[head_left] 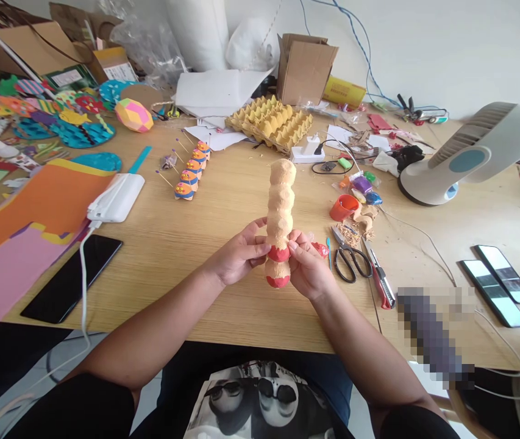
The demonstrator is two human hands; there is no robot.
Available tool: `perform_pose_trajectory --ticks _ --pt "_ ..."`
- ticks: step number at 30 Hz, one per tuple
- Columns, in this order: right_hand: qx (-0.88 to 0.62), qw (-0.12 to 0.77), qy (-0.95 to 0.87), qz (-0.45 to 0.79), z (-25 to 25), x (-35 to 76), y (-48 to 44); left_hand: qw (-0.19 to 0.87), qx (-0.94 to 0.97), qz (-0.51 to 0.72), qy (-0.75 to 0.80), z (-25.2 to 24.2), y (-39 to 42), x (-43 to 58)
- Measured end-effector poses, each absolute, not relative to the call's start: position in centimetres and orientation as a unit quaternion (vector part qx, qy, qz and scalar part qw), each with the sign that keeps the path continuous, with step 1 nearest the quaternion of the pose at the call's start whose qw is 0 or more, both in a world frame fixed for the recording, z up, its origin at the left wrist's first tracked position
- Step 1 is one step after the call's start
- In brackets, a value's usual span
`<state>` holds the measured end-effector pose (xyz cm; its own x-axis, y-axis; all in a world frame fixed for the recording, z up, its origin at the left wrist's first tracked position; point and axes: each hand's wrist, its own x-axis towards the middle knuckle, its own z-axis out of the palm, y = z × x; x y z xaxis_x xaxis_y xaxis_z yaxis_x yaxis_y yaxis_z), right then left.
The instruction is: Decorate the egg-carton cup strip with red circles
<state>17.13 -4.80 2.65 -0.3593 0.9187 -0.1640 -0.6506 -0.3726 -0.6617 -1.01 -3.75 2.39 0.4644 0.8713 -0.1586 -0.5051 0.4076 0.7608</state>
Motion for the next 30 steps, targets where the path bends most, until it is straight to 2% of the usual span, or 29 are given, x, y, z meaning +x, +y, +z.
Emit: perform_pose_trajectory --ticks 30 --pt "-0.301 0.516 -0.262 0.758 2.42 16.26 -5.41 0.76 0.308 0.472 0.323 2.29 -3.96 -0.29"
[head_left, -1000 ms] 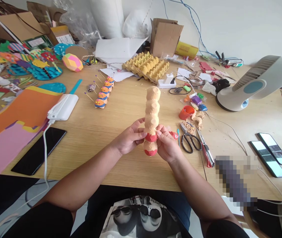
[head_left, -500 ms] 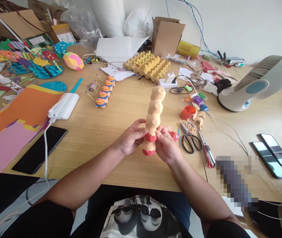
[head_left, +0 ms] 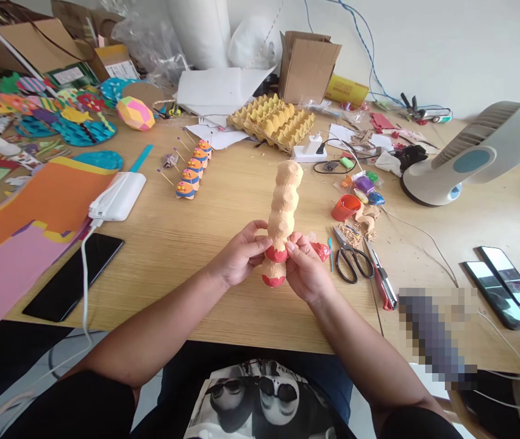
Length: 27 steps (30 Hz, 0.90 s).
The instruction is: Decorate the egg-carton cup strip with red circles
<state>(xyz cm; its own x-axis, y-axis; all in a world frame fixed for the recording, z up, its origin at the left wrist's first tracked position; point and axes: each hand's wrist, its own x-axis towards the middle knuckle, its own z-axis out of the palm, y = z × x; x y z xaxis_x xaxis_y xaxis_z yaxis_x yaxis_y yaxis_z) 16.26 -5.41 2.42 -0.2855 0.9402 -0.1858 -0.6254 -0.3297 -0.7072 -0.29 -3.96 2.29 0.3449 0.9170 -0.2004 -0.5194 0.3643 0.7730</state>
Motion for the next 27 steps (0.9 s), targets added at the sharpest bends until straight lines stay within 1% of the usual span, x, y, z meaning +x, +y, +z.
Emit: perform_pose_trajectory --ticks 9,23,27 --pt "-0.269 0.526 -0.249 0.768 2.9 16.8 -5.0 0.77 0.29 0.48 0.305 2.3 -3.4 -0.9" --pt "-0.292 0.547 -0.306 0.722 3.0 16.0 -5.5 0.742 0.28 0.524 0.309 2.5 -4.5 0.7" --pt "-0.295 0.548 -0.298 0.723 2.9 16.1 -5.4 0.734 0.285 0.528 0.317 2.7 -4.5 0.7"
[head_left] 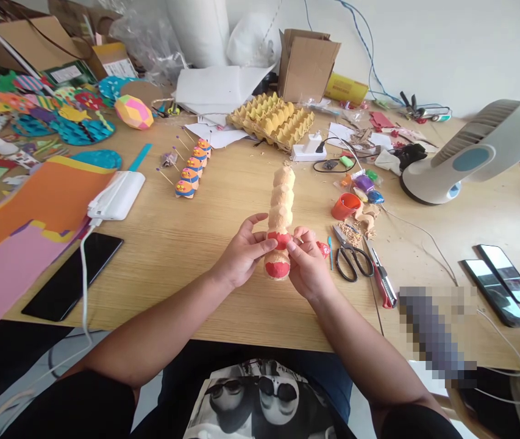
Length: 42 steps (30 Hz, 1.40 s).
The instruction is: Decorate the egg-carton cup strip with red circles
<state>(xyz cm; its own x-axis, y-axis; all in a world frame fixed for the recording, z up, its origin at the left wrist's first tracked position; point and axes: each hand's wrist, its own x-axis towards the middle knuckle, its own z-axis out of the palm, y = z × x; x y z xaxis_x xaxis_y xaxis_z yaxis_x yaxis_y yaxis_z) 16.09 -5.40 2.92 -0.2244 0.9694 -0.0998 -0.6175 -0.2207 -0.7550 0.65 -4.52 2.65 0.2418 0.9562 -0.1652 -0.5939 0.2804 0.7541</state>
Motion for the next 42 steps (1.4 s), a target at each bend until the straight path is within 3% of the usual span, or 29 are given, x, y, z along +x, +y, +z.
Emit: perform_pose_trajectory --ticks 22,42 --pt "-0.298 0.556 -0.282 0.722 2.55 15.81 -5.52 0.692 0.361 0.534 0.325 2.89 -4.72 0.4" --pt "-0.263 0.547 -0.241 0.757 2.88 15.92 -5.79 0.759 0.291 0.511 0.28 2.34 -4.72 0.34"
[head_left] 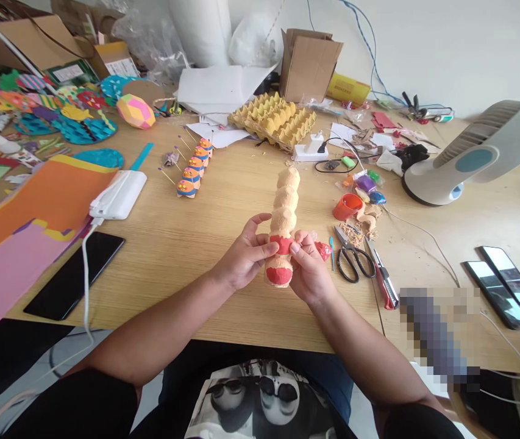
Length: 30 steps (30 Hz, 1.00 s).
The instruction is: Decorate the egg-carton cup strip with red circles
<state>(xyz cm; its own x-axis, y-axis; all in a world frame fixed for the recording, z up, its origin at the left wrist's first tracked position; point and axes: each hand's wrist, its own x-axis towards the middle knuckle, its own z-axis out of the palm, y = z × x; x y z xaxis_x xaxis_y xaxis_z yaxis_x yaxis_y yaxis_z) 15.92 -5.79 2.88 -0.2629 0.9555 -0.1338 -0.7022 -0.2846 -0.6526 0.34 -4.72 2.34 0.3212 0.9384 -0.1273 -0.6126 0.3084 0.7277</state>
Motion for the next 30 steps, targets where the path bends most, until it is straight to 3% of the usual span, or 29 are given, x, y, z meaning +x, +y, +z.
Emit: perform_pose_trajectory --ticks 30 --pt "-0.265 0.543 -0.262 0.753 2.77 16.77 -5.42 0.785 0.284 0.5 0.232 2.78 -4.4 0.2"
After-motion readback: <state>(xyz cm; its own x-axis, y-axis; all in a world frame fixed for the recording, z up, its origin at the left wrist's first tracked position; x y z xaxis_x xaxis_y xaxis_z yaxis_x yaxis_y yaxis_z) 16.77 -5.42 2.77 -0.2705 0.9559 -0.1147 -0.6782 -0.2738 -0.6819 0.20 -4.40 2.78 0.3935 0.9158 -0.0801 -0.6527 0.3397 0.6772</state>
